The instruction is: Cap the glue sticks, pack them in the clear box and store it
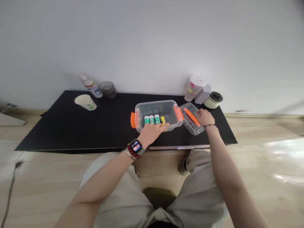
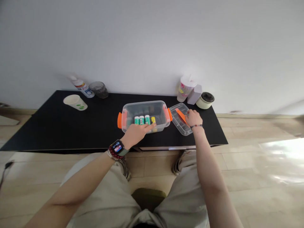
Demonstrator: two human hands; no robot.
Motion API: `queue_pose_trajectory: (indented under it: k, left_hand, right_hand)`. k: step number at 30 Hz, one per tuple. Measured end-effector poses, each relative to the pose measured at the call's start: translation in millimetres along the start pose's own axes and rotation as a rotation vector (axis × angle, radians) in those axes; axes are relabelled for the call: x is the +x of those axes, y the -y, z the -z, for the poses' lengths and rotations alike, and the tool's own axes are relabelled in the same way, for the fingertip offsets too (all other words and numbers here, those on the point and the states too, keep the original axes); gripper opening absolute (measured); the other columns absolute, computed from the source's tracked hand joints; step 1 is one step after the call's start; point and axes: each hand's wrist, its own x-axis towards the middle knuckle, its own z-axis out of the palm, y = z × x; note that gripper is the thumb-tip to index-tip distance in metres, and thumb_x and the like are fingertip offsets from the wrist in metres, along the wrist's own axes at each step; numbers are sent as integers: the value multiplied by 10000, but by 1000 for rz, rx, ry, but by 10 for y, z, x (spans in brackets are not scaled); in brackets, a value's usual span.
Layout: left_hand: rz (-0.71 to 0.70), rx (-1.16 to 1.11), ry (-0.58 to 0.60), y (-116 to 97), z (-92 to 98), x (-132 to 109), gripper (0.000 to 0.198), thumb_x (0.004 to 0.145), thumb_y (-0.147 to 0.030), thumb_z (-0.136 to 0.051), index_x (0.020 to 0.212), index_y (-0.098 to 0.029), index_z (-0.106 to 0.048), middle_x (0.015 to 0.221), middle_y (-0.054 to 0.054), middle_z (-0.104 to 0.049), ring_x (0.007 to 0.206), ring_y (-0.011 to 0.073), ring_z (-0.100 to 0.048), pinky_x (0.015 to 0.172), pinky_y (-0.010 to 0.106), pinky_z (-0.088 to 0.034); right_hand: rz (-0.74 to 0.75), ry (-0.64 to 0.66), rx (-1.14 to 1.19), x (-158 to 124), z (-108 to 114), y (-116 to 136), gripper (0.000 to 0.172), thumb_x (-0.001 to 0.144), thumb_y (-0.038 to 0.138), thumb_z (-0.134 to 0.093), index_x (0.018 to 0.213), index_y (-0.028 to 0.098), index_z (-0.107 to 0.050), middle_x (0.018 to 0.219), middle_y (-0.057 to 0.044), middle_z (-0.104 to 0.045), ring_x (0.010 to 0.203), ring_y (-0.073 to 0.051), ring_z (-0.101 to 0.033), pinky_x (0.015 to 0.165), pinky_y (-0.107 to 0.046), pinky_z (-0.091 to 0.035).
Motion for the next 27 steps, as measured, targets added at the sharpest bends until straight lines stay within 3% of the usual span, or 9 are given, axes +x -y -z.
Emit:
queue_pose_trajectory:
  k: [6,13,17,21,25,27]
  left_hand:
    - [-56,75,-4,-96,-35,-70,610,953,-43,-294,1501,-294,-385,1117,116,-699,807,242,-692,684,367,-524]
    - [-118,124,-56,-62,-69,-70,588,950,-42,-333,1487,-262,-418,1085,101,-719,819,215,-706,648,309,-527]
    - [-188,138,-43,-17,-61,-67,569,948,-45,-365,1475,-248,-436,1072,79,-722,874,213,-708,638,293,-521]
    - [-204,138,-23,-20,-27,-81,551,946,-47,-392,1453,-250,-463,1071,70,-726,890,201,-710,644,276,-514]
    - [-232,130,-45,-13,-38,-78,537,943,-51,-405,1443,-237,-470,1084,85,-723,921,200,-710,656,274,-514]
    - [-254,138,-60,7,-61,-70,530,945,-51,-402,1438,-231,-475,1069,83,-724,904,200,-710,637,276,-508]
  right_hand:
    - [-8,170,-146,112,-433,-40,418,957,374,-527,1309,152,-569,1352,-175,-542,1271,-298,-481,996,-391,-428]
    - [-10,142,-166,138,-597,-29,326,964,244,-472,1216,94,-614,1274,-204,-600,1226,-290,-538,954,-362,-459]
    - [-26,133,-148,187,-479,-126,329,890,304,-591,1148,107,-647,1180,-183,-653,1110,-280,-613,892,-356,-487]
    - [-28,-39,-38,242,-174,-359,347,789,321,-674,1087,142,-668,1101,-143,-685,1026,-273,-642,875,-376,-502]
    - [123,-278,324,221,157,-535,314,751,358,-671,987,151,-675,972,-105,-705,968,-266,-651,916,-443,-512]
    - [239,-325,599,165,280,-501,348,760,415,-662,1000,162,-666,993,-95,-706,986,-259,-654,921,-461,-527]
